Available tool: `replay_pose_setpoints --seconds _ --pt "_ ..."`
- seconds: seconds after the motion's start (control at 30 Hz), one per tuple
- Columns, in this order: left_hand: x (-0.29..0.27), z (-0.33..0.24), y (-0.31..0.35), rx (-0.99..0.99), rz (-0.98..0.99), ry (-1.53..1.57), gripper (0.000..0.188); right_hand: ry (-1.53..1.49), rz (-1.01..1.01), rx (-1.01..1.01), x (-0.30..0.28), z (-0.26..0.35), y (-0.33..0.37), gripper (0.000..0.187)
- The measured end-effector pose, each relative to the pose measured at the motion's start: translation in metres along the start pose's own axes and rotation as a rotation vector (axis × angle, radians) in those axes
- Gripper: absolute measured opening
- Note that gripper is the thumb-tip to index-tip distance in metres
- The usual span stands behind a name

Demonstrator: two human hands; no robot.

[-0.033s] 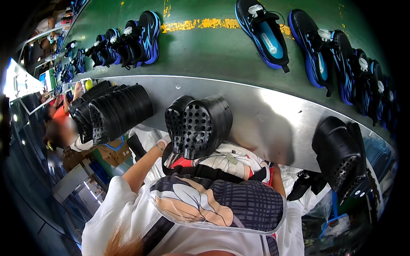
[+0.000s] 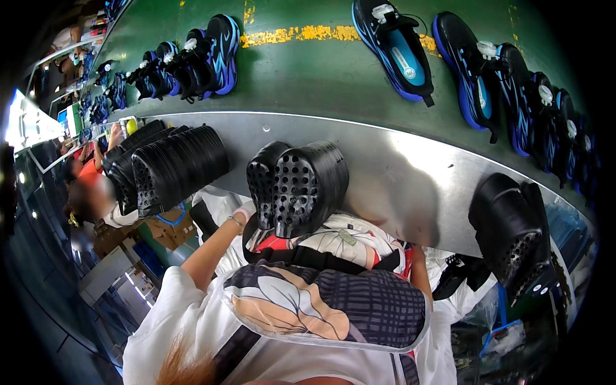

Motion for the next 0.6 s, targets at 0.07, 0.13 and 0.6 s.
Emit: replay_pose_setpoints --seconds 0.07,0.13,0.6 --pt "-0.009 0.009 0.001 0.063 -0.012 -0.049 0.030 -0.004 -0.021 -0.007 -0.011 0.000 -0.001 0.024" --pt "-0.041 -0.061 0.040 0.122 -0.119 -0.240 0.028 0.007 -0.002 -0.008 -0.030 0.008 0.009 0.024" --pt "-0.079 -0.153 0.011 0.520 -1.035 -0.302 0.049 -0.009 -1.379 -0.223 -0.129 0.024 0.009 0.008"
Point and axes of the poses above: each hand's wrist, its own y-axis away from the middle knuckle, its own x-axis out of the palm, z = x × y, the point moved 7 cm from there along -y, towards the middle knuckle, and after that the axes turned 13 degrees about -x, right-handed, at the moved point
